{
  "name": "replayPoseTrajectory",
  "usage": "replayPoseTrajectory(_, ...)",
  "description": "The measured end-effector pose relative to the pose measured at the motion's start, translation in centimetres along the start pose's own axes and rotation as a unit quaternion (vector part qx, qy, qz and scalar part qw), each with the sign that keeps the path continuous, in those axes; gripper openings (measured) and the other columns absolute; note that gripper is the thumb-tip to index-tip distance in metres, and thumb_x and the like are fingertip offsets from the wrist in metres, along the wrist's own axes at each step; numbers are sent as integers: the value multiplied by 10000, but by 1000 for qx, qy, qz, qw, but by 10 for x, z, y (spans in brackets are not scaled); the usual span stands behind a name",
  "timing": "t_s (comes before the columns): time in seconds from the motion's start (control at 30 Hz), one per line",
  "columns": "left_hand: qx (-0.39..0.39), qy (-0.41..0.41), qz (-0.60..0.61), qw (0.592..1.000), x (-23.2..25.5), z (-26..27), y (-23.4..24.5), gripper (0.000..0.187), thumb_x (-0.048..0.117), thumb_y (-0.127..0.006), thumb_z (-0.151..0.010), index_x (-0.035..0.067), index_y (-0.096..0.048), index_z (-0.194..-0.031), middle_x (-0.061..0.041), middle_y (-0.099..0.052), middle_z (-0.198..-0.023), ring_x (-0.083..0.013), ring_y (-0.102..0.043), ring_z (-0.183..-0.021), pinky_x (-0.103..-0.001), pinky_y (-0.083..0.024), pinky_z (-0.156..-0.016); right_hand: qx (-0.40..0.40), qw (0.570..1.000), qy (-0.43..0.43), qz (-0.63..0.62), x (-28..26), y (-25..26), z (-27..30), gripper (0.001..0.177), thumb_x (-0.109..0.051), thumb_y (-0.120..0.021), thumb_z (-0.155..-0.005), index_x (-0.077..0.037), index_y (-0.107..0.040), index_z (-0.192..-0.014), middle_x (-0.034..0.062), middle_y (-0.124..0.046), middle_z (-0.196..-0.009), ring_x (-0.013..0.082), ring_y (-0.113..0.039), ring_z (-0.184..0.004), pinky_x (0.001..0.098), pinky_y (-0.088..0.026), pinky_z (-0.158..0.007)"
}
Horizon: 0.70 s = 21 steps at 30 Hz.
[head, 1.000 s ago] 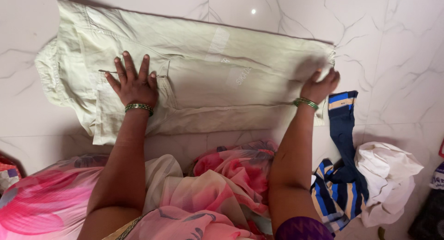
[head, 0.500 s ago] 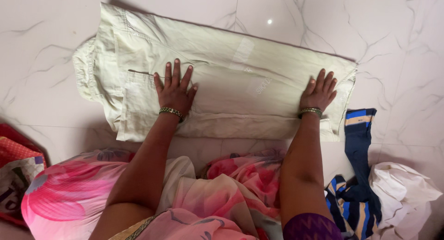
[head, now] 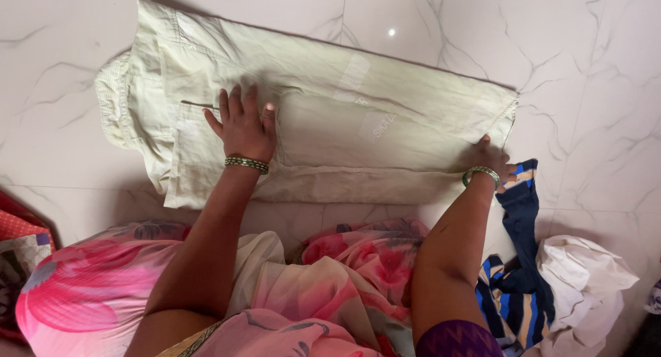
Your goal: The person buttons a long-sleeved shirt, lays it flat on the floor, and folds the sides and sleeves inward before placing it into a bag.
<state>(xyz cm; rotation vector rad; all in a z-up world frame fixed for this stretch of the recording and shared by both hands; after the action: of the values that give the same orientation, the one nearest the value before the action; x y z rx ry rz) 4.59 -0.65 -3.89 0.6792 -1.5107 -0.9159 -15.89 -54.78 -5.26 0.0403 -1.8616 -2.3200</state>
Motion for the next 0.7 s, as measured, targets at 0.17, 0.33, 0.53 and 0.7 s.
replayPoseTrajectory(0.17, 0, -3, 18, 1000, 3, 3, 0, 543, 456, -502, -1052, 114, -498, -1474, -219, -482, -1514, -468, -327, -1467, -747, -59, -1142, -11, 1000, -6, 19, -1, 8, 4, 1025, -863, -516, -892, 36, -577, -1381, 224, -582, -1415, 384, -443, -1408, 553, -367, -1124)
replayPoseTrajectory(0.33, -33, -3, 16, 999, 7, 3, 0, 540, 418, -515, -1043, 82, -509, -1467, -202, -591, -1392, -394, -472, -1371, -766, -46, -1142, 11, 998, 62, 6, 14, -9, -23, 972, -797, -700, -875, 94, -657, -1263, 332, -661, -1312, 439, -621, -1266, 475, -492, -1074)
replayPoseTrajectory(0.53, -37, -8, 33, 999, 12, 5, 4, 506, 427, -512, -1054, 89, -536, -1431, -182, -666, -1283, -375, -567, -1267, -763, -60, -1140, -3, 974, 131, -187, 35, -8, -26, 791, -512, -832, -783, -3, -510, -1295, 275, -639, -1217, 412, -629, -1100, 471, -489, -937)
replayPoseTrajectory(0.7, -52, -4, 31, 998, 15, 4, 9, 471, 426, -499, -1062, 89, -574, -1382, -180, -680, -1226, -377, -572, -1245, -774, -61, -1124, 38, 927, 233, -290, 28, 15, -24, 588, -269, -817, -799, -4, -601, -1278, 209, -709, -1212, 334, -718, -1075, 419, -559, -917)
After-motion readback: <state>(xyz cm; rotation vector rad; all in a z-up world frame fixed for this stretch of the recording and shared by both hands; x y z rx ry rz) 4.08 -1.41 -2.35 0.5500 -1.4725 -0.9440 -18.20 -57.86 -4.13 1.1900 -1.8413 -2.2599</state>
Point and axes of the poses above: each hand's wrist, its own z-axis away from the middle knuckle, its own y-axis out of the back of the hand, x = y × z, the point moved 2 cm from there along -z, towards the middle knuckle
